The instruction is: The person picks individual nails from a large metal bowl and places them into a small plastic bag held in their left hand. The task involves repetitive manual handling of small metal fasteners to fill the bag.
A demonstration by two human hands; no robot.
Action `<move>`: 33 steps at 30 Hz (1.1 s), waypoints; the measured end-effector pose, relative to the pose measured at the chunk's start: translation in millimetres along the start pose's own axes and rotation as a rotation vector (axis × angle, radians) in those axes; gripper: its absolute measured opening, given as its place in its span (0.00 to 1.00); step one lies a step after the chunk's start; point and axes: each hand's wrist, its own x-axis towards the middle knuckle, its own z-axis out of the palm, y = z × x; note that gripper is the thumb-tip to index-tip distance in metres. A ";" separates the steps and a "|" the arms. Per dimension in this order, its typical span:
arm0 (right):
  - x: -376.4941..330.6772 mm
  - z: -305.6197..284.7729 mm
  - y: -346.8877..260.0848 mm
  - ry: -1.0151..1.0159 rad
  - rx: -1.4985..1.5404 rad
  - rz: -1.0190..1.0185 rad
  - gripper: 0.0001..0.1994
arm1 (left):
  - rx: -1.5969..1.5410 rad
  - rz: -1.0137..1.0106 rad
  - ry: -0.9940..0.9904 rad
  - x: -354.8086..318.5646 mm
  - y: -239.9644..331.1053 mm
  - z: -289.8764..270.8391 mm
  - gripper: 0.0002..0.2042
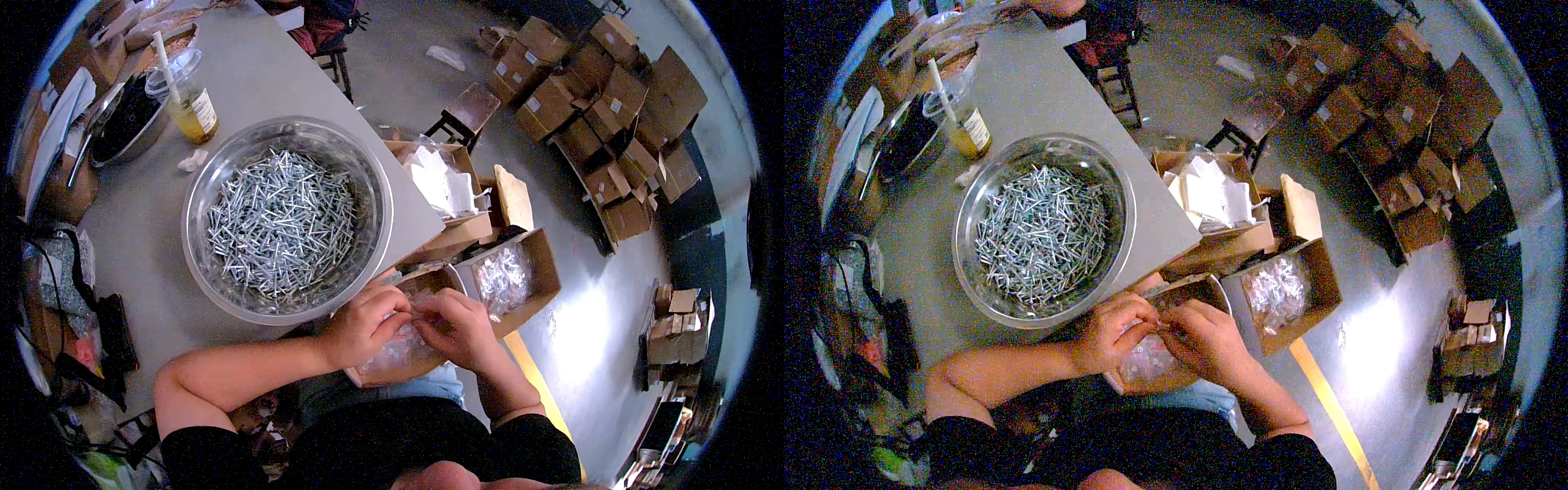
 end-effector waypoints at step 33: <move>-38.5 36.8 76.3 -0.314 -0.440 0.320 0.19 | 0.043 -0.210 -0.199 -5.3 -4.3 3.3 0.14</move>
